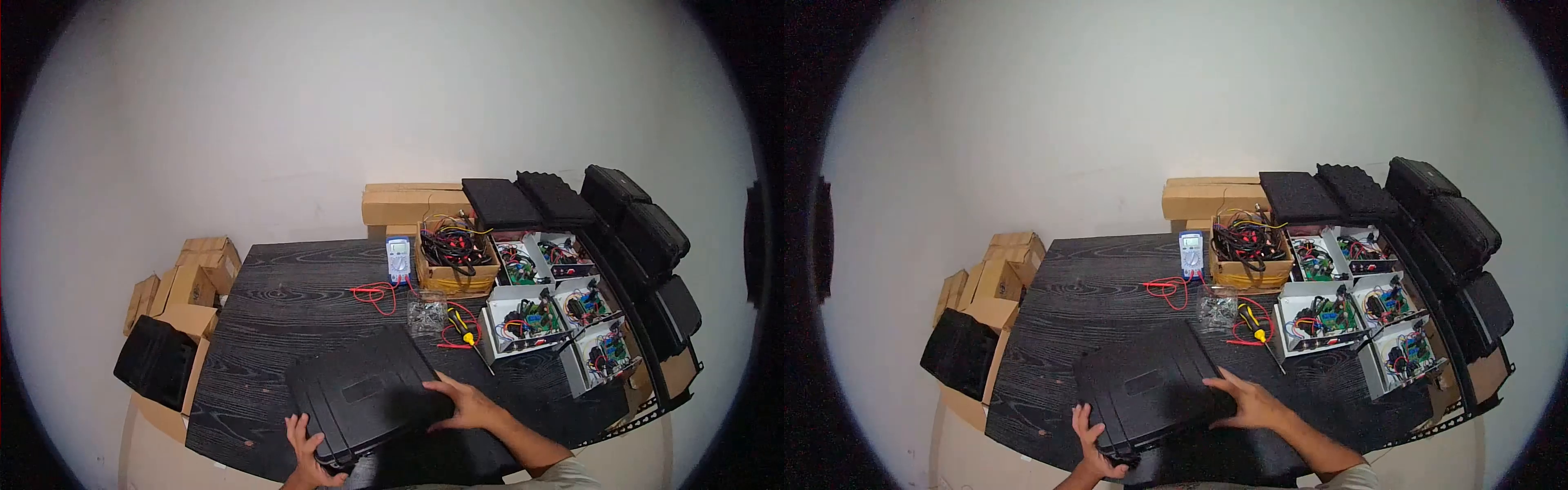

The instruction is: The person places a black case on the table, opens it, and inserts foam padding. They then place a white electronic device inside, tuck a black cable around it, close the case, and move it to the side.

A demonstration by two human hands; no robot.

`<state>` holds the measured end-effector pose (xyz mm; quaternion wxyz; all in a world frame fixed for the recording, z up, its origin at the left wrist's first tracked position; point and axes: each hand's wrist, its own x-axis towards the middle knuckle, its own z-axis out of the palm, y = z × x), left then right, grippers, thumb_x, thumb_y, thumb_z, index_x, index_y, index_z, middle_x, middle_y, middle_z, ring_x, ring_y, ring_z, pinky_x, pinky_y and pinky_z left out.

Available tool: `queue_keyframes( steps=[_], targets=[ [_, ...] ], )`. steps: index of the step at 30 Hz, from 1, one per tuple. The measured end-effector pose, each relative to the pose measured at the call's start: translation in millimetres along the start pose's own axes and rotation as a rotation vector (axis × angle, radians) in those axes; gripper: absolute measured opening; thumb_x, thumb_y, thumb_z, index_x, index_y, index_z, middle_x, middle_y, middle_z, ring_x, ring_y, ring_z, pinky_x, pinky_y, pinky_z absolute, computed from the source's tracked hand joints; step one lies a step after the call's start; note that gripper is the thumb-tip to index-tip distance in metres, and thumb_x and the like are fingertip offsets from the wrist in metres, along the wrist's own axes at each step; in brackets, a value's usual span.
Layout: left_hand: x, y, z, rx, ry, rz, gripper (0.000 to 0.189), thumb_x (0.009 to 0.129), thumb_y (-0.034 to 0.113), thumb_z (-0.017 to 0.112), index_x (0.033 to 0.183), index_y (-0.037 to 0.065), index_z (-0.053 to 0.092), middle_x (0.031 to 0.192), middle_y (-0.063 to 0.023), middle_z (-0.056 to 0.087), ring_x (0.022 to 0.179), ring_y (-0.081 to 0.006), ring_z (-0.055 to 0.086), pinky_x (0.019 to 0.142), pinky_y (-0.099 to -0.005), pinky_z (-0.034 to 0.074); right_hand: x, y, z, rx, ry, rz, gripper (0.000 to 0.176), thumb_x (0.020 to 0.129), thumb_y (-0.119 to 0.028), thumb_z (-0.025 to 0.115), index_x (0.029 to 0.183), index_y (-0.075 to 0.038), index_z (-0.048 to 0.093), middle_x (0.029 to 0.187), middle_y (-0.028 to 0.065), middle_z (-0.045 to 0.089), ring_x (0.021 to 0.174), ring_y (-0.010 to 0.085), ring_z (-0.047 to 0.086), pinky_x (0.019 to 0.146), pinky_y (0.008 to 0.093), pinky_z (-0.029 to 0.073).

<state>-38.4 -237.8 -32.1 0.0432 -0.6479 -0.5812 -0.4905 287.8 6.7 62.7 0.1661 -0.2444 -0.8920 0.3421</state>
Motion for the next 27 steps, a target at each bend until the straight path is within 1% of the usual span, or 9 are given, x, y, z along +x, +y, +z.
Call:
queue_keyframes(
  steps=[2,3,6,7,10,11,16,19,27],
  targets=[
    [-14,3,-8,0.086,-0.038,-0.010,0.101,0.077,0.081,0.071,0.154,0.019,0.047,0.161,-0.0270,0.039,0.154,-0.0516,0.025,0.123,-0.0745,0.006,20,9,-1,-0.019,0.020,-0.090,0.101,0.075,-0.044,0.096,0.160,-0.022,0.047,0.160,0.0306,0.046,0.137,0.0462,0.058,0.111,0.0485,0.052],
    [-13,7,-14,0.120,-0.050,0.006,0.105,0.073,0.084,0.072,0.154,0.020,0.050,0.157,-0.0214,0.046,0.157,-0.0441,0.024,0.123,-0.0754,0.001,30,3,-5,-0.069,0.060,-0.166,0.099,0.077,-0.042,0.094,0.161,-0.022,0.045,0.154,0.0282,0.054,0.134,0.0464,0.060,0.108,0.0490,0.054],
    [-5,3,-25,0.349,-0.144,0.112,0.110,0.070,0.088,0.073,0.154,0.020,0.050,0.152,-0.0208,0.052,0.157,-0.0376,0.027,0.123,-0.0768,-0.003,57,7,1,-0.089,0.093,-0.128,0.095,0.083,-0.043,0.090,0.162,-0.022,0.042,0.148,0.0272,0.060,0.130,0.0456,0.063,0.105,0.0498,0.055],
    [0,6,-26,0.449,-0.110,0.191,0.104,0.068,0.083,0.079,0.146,0.017,0.057,0.142,-0.0192,0.062,0.146,-0.0366,0.046,0.121,-0.0739,0.020,62,5,8,-0.056,0.116,-0.046,0.093,0.086,-0.043,0.088,0.163,-0.020,0.040,0.145,0.0276,0.062,0.130,0.0455,0.063,0.105,0.0501,0.055],
    [46,3,-27,0.408,-0.208,0.206,0.087,0.069,0.072,0.086,0.124,0.007,0.066,0.133,-0.0188,0.069,0.137,-0.0365,0.058,0.101,-0.0578,0.050,77,-5,31,0.035,0.189,0.123,0.090,0.093,-0.040,0.083,0.165,-0.015,0.035,0.138,0.0280,0.066,0.125,0.0428,0.067,0.102,0.0481,0.056],
    [67,21,-27,0.408,-0.157,0.184,0.077,0.070,0.067,0.086,0.116,0.007,0.073,0.130,-0.0181,0.071,0.123,-0.0379,0.065,0.090,-0.0493,0.055,79,-5,43,0.061,0.215,0.122,0.090,0.094,-0.037,0.082,0.165,-0.014,0.034,0.135,0.0276,0.068,0.121,0.0404,0.070,0.099,0.0456,0.057],
    [77,21,-25,0.536,-0.140,0.203,0.072,0.073,0.065,0.085,0.114,0.007,0.075,0.132,-0.0159,0.070,0.116,-0.0374,0.064,0.091,-0.0528,0.054,73,6,78,0.064,0.328,-0.101,0.086,0.099,-0.029,0.077,0.164,-0.002,0.029,0.148,0.0301,0.058,0.125,0.0374,0.069,0.099,0.0425,0.059],
    [84,12,-24,0.576,-0.109,0.196,0.074,0.073,0.066,0.084,0.116,0.007,0.074,0.136,-0.0150,0.068,0.113,-0.0379,0.063,0.091,-0.0544,0.053,71,14,73,0.050,0.261,-0.151,0.082,0.100,-0.028,0.075,0.163,0.001,0.031,0.157,0.0304,0.049,0.126,0.0376,0.068,0.102,0.0436,0.057],
    [140,-33,-23,0.694,-0.037,0.135,0.080,0.064,0.049,0.092,0.125,0.003,0.068,0.140,-0.0175,0.063,0.113,-0.0430,0.061,0.101,-0.0584,0.048,71,8,69,-0.032,0.097,-0.223,0.075,0.100,-0.024,0.072,0.162,-0.003,0.037,0.162,0.0218,0.048,0.146,0.0380,0.051,0.117,0.0495,0.044]
  ],
)
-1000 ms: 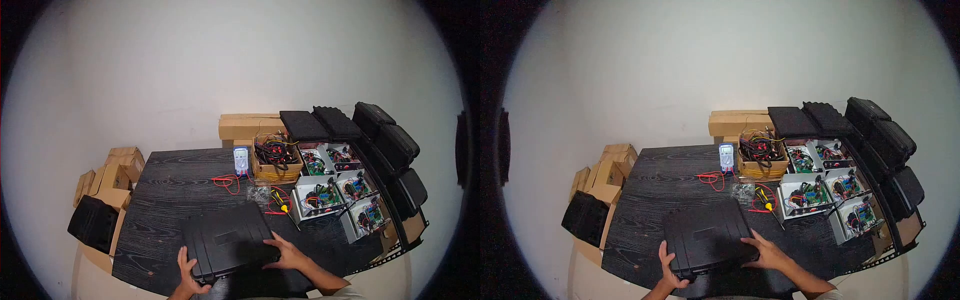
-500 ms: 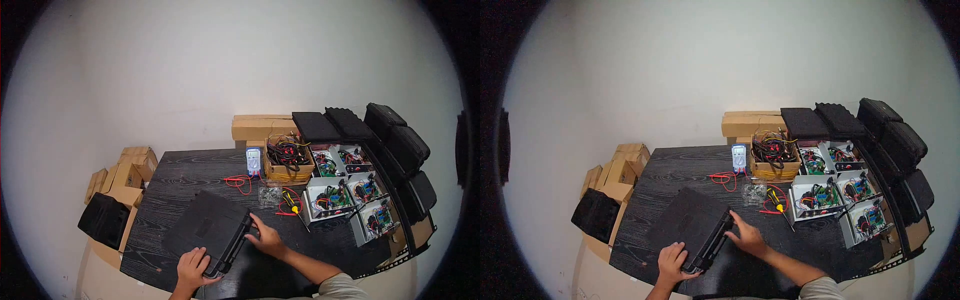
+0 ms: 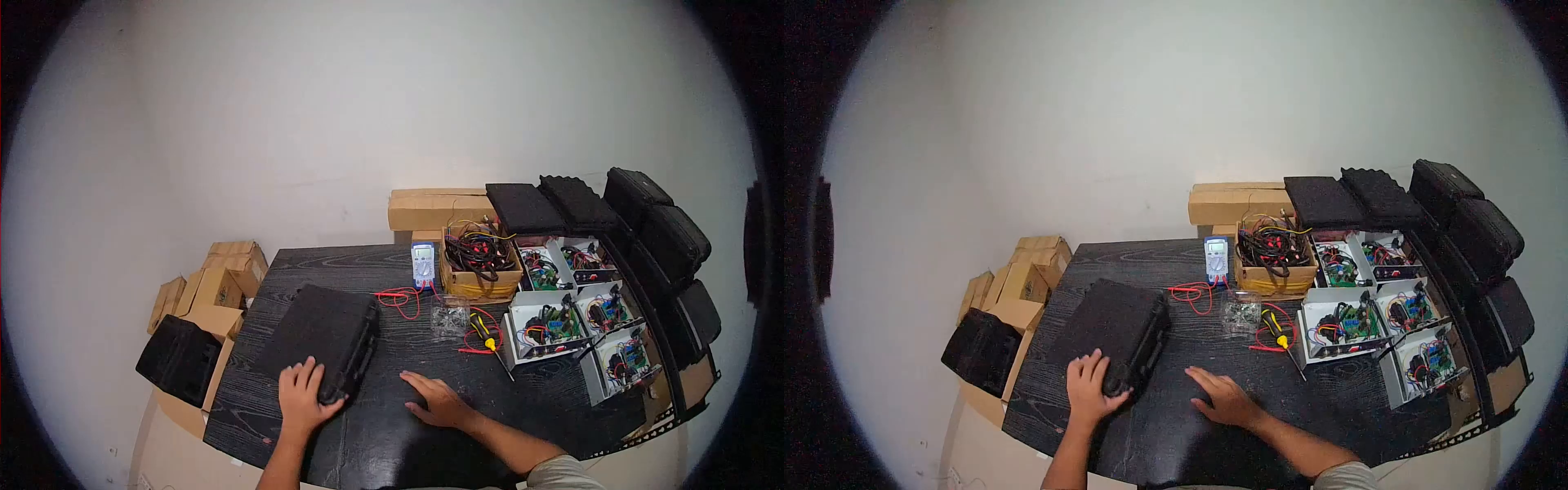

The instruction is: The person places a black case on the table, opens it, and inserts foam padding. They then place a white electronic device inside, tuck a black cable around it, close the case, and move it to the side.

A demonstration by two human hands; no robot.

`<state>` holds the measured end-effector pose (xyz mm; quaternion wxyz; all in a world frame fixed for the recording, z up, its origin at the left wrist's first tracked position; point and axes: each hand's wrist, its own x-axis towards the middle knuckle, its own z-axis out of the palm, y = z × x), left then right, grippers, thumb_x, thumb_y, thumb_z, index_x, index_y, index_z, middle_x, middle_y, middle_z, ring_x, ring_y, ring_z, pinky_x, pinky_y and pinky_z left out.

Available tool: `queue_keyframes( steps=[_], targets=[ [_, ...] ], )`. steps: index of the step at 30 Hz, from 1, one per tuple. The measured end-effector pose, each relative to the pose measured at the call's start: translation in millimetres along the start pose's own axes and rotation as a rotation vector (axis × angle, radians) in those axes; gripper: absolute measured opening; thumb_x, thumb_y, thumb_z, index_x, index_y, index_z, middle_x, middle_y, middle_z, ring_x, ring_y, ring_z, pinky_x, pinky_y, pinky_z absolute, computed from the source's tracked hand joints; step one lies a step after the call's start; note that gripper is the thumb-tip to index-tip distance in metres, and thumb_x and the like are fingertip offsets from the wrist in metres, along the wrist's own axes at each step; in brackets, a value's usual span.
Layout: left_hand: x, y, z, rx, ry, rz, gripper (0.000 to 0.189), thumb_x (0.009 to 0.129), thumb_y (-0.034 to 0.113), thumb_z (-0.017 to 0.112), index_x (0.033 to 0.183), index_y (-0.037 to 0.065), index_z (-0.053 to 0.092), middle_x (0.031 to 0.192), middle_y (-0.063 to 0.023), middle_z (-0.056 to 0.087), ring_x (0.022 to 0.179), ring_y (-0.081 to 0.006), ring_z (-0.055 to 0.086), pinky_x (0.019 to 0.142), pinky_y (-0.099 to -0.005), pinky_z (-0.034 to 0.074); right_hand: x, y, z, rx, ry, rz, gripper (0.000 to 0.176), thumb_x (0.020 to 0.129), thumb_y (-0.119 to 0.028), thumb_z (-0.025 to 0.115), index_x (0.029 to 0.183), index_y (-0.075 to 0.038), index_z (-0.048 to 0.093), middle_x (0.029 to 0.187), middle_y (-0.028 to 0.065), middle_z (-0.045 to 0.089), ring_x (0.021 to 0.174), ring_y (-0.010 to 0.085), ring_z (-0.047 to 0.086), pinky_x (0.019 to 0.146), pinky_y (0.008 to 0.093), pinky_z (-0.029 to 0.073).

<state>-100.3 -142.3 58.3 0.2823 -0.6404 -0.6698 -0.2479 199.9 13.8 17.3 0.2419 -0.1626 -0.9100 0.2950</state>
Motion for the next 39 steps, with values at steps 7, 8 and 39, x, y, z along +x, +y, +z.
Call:
queue_keyframes(
  steps=[7,8,39],
  targets=[
    [52,-61,57,0.103,-0.115,-0.198,0.082,0.076,0.052,0.087,0.139,0.007,0.061,0.150,-0.0129,0.055,0.136,-0.0377,0.051,0.118,-0.0767,0.026,3,1,0,0.007,-0.016,0.030,0.071,0.100,-0.022,0.070,0.161,-0.004,0.039,0.161,0.0246,0.047,0.146,0.0393,0.051,0.116,0.0518,0.044],
    [61,-68,65,0.129,-0.129,-0.230,0.083,0.076,0.052,0.086,0.141,0.008,0.060,0.151,-0.0120,0.054,0.137,-0.0373,0.050,0.118,-0.0774,0.025,3,1,0,-0.003,-0.021,0.030,0.070,0.100,-0.022,0.071,0.160,-0.004,0.040,0.161,0.0242,0.048,0.146,0.0394,0.051,0.116,0.0518,0.044],
    [193,-212,172,0.089,-0.435,-0.637,0.100,0.082,0.053,0.088,0.165,0.030,0.036,0.176,0.0024,0.025,0.164,-0.0284,0.018,0.124,-0.0800,0.017,0,24,13,0.012,-0.049,0.032,0.041,0.099,-0.024,0.072,0.136,-0.010,0.065,0.148,0.0132,0.063,0.137,0.0340,0.059,0.113,0.0514,0.046]
  ],
)
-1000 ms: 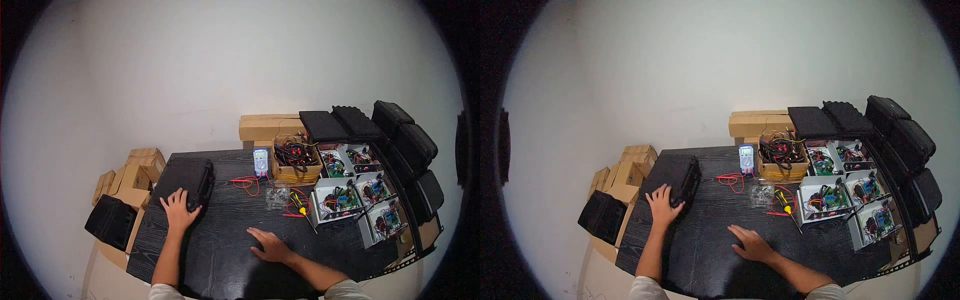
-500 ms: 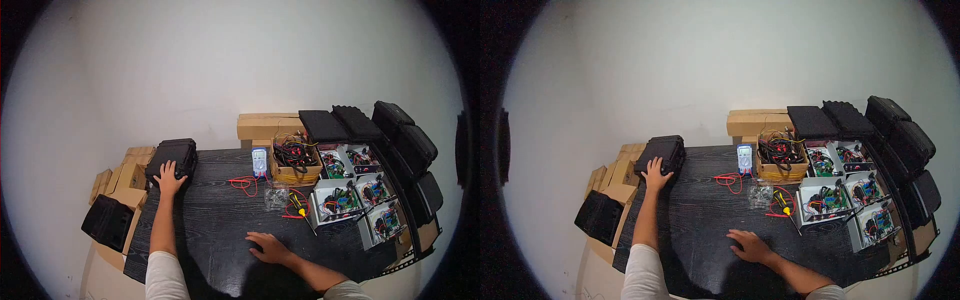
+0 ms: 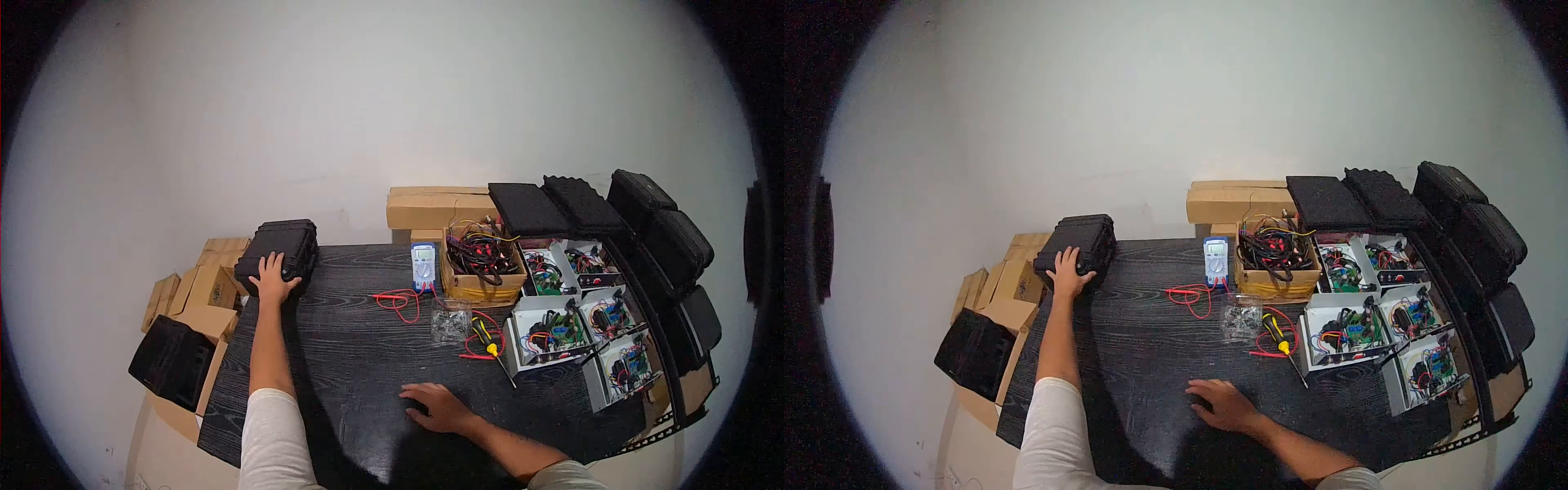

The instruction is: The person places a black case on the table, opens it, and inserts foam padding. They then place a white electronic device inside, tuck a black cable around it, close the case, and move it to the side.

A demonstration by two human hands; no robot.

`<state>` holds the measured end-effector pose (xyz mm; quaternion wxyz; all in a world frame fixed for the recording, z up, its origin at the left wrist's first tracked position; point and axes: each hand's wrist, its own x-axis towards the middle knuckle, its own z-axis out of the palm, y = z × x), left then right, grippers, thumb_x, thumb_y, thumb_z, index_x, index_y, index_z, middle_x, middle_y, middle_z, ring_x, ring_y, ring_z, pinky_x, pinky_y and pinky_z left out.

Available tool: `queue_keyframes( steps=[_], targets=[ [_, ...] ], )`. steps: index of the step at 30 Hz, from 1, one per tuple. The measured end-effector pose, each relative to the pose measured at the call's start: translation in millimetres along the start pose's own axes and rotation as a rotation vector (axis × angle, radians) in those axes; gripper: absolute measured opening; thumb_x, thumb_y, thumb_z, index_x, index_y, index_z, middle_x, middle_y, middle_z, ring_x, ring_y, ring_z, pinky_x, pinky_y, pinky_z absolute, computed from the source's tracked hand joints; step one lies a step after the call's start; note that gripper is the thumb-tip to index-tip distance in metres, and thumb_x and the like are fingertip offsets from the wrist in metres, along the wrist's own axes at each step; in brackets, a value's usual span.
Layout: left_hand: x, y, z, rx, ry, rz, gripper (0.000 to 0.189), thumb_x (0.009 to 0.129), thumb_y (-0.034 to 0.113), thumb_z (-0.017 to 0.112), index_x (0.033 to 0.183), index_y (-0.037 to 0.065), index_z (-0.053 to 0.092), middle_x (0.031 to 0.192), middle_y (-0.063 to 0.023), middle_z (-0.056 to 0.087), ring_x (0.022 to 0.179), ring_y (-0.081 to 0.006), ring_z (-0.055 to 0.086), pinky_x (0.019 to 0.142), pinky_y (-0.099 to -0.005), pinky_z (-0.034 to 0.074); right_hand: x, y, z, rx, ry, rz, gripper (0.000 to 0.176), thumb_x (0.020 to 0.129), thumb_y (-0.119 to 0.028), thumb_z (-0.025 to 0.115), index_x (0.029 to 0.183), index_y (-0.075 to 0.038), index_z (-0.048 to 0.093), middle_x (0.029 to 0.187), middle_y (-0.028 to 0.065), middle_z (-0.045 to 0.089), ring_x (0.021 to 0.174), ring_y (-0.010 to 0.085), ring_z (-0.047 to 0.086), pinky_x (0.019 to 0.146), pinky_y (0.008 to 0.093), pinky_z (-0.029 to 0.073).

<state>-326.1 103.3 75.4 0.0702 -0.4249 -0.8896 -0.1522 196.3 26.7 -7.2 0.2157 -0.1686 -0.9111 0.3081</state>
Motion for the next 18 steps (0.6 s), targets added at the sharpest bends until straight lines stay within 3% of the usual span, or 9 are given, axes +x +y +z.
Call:
queue_keyframes(
  steps=[18],
  targets=[
    [11,-9,2,-0.026,0.003,0.016,0.106,0.077,0.048,0.093,0.164,0.029,0.037,0.176,0.0021,0.026,0.164,-0.0285,0.018,0.124,-0.0779,0.019,0,-1,1,-0.001,0.022,-0.035,0.032,0.098,-0.021,0.073,0.128,-0.009,0.068,0.142,0.0098,0.067,0.132,0.0311,0.062,0.111,0.0503,0.048]
  ],
)
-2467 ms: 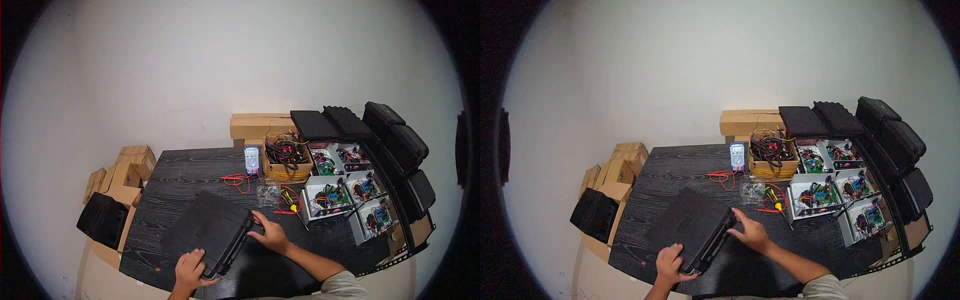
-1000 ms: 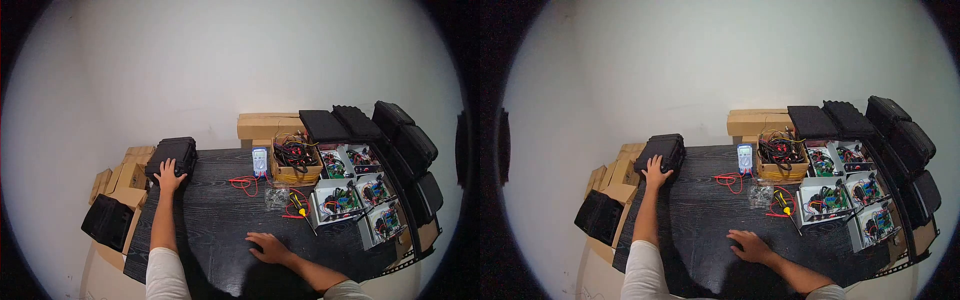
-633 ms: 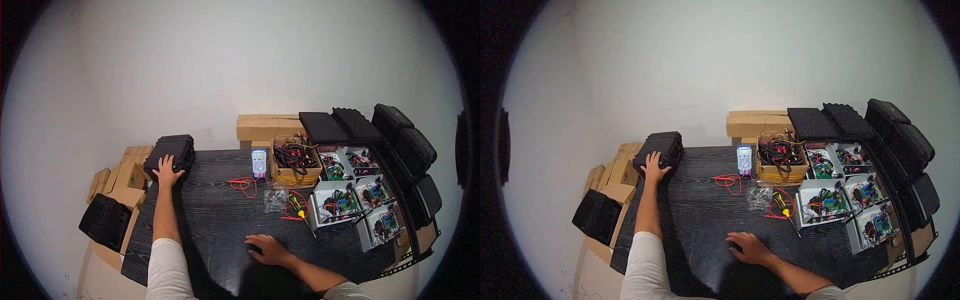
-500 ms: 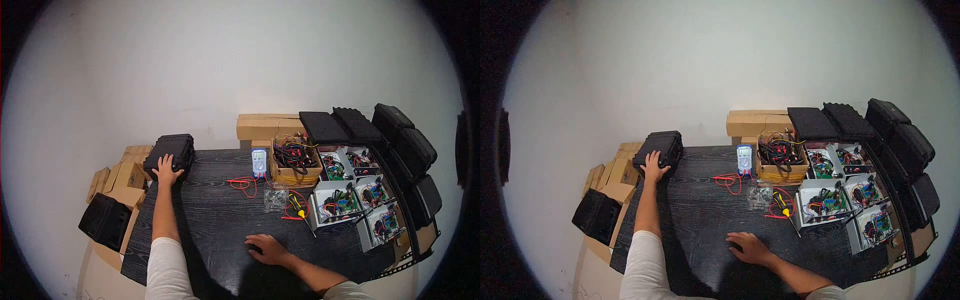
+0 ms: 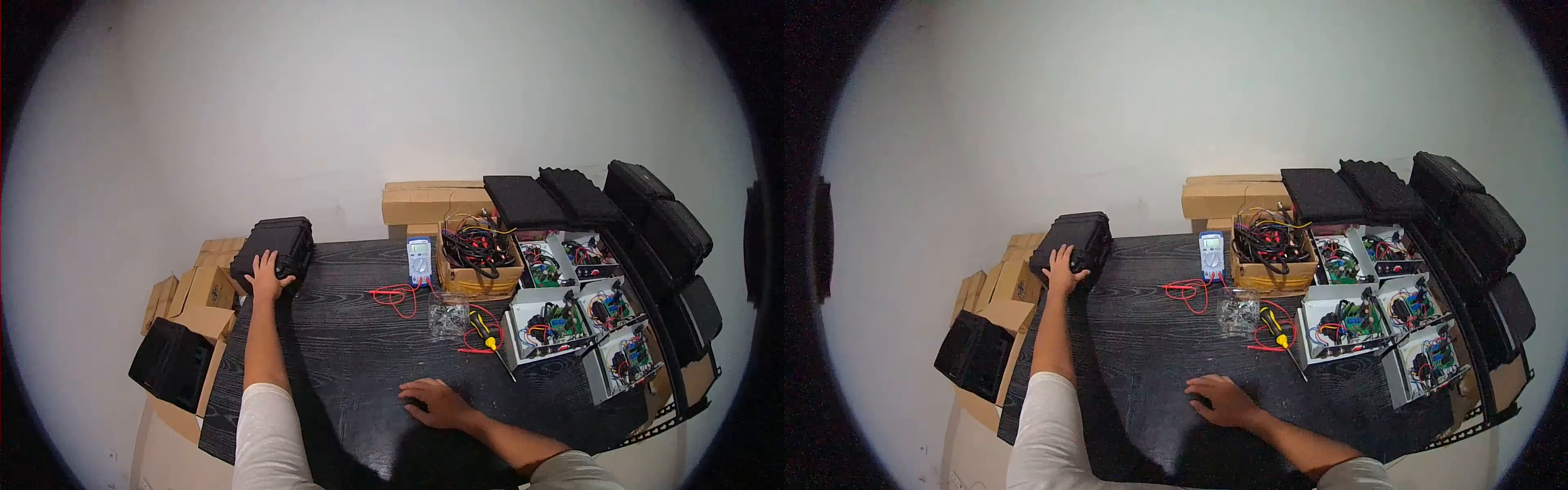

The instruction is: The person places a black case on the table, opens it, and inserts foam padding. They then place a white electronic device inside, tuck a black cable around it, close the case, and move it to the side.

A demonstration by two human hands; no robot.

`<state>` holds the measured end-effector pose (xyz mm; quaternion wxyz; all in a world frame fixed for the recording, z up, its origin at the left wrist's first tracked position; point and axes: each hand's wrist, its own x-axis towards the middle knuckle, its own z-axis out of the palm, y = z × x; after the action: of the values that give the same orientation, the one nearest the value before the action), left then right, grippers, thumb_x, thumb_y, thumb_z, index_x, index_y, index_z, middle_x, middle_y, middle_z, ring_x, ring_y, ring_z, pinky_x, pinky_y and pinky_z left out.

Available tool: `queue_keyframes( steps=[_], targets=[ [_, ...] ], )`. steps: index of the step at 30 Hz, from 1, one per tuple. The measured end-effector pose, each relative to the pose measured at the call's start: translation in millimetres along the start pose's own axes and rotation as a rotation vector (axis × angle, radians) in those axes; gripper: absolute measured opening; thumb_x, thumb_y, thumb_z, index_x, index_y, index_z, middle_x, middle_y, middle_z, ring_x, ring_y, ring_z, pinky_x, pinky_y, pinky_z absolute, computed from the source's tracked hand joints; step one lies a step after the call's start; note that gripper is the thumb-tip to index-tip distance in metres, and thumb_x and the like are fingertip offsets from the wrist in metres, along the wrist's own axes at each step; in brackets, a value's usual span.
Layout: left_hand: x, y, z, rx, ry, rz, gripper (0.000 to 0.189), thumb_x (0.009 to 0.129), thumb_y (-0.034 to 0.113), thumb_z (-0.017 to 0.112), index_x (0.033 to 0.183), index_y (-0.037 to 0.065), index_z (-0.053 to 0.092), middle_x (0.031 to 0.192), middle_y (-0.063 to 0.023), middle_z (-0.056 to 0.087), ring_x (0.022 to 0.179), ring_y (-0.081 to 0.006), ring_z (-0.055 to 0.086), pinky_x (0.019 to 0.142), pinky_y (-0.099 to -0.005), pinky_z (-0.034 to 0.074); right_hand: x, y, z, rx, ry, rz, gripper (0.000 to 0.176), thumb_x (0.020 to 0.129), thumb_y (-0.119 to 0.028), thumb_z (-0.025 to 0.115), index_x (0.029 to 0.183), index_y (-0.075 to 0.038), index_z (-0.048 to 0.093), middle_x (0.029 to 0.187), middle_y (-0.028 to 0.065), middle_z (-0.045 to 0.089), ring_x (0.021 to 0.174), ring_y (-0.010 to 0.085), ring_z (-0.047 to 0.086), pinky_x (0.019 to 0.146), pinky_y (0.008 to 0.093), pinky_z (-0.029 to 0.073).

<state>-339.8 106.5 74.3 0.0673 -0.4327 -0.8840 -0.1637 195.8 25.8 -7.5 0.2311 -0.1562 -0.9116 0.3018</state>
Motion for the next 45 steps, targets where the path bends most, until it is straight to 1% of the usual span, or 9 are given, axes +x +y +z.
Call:
queue_keyframes(
  steps=[4,9,13,16,22,34,42,43,45],
  targets=[
    [-1,1,0,0.012,-0.026,-0.002,0.107,0.078,0.049,0.092,0.166,0.029,0.034,0.177,0.0022,0.023,0.164,-0.0295,0.016,0.124,-0.0774,0.020,-2,3,2,0.009,0.017,-0.009,0.032,0.097,-0.021,0.074,0.126,-0.009,0.069,0.141,0.0101,0.067,0.131,0.0312,0.063,0.110,0.0503,0.049],
    [-18,16,11,-0.048,0.071,0.017,0.101,0.089,0.047,0.081,0.169,0.016,0.027,0.178,-0.0127,0.016,0.164,-0.0393,0.012,0.123,-0.0772,0.019,0,-2,-3,0.019,-0.004,0.019,0.031,0.098,-0.020,0.073,0.127,-0.010,0.069,0.142,0.0108,0.066,0.132,0.0320,0.061,0.111,0.0506,0.048],
    [-101,58,37,-0.311,0.158,0.214,0.102,0.091,0.045,0.076,0.169,0.005,0.023,0.177,-0.0257,0.009,0.163,-0.0476,0.009,0.123,-0.0763,0.013,-1,0,-3,0.026,-0.034,0.025,0.030,0.100,-0.021,0.071,0.127,-0.009,0.069,0.143,0.0113,0.066,0.136,0.0315,0.059,0.113,0.0506,0.046],
    [-190,100,43,-0.404,-0.063,0.360,0.093,0.092,0.049,0.076,0.162,0.001,0.037,0.176,-0.0276,0.016,0.163,-0.0485,0.009,0.122,-0.0768,0.013,-1,-3,-5,0.022,-0.049,0.036,0.030,0.100,-0.023,0.070,0.127,-0.009,0.069,0.144,0.0113,0.065,0.136,0.0314,0.058,0.114,0.0502,0.045],
    [-317,155,33,-0.634,-0.340,0.510,0.076,0.098,0.052,0.067,0.155,0.005,0.051,0.170,-0.0267,0.033,0.160,-0.0474,0.024,0.122,-0.0765,0.014,-3,5,4,-0.024,-0.021,0.007,0.030,0.101,-0.022,0.070,0.127,-0.008,0.068,0.136,0.0124,0.066,0.132,0.0325,0.059,0.110,0.0506,0.046],
    [-337,162,34,-0.353,-0.296,0.629,0.069,0.103,0.054,0.059,0.152,0.005,0.054,0.166,-0.0156,0.044,0.159,-0.0347,0.033,0.125,-0.0738,0.011,-14,-37,-103,-0.026,-0.007,-0.002,0.035,0.098,-0.025,0.074,0.126,-0.004,0.070,0.128,0.0188,0.071,0.127,0.0379,0.064,0.110,0.0512,0.049],
    [-335,160,33,-0.305,-0.297,0.674,0.072,0.100,0.052,0.066,0.153,0.006,0.052,0.166,-0.0162,0.041,0.159,-0.0361,0.031,0.124,-0.0757,0.011,-57,-37,-260,-0.551,0.061,0.303,0.093,0.077,-0.061,0.088,0.146,-0.005,0.059,0.155,0.0295,0.050,0.144,0.0464,0.049,0.120,0.0527,0.040],
    [-335,160,33,-0.300,-0.302,0.672,0.072,0.099,0.052,0.066,0.153,0.006,0.052,0.166,-0.0161,0.041,0.159,-0.0361,0.031,0.124,-0.0758,0.011,-58,-27,-276,-0.527,0.000,0.344,0.118,0.068,-0.068,0.090,0.159,-0.008,0.045,0.166,0.0300,0.036,0.152,0.0480,0.039,0.123,0.0545,0.036],
    [-336,160,36,-0.292,-0.294,0.680,0.072,0.099,0.052,0.067,0.153,0.006,0.052,0.166,-0.0156,0.041,0.159,-0.0358,0.031,0.125,-0.0759,0.011,-61,-12,-297,-0.591,-0.123,0.478,0.132,0.062,-0.071,0.092,0.165,-0.012,0.034,0.171,0.0295,0.027,0.157,0.0484,0.030,0.125,0.0585,0.031]
  ],
)
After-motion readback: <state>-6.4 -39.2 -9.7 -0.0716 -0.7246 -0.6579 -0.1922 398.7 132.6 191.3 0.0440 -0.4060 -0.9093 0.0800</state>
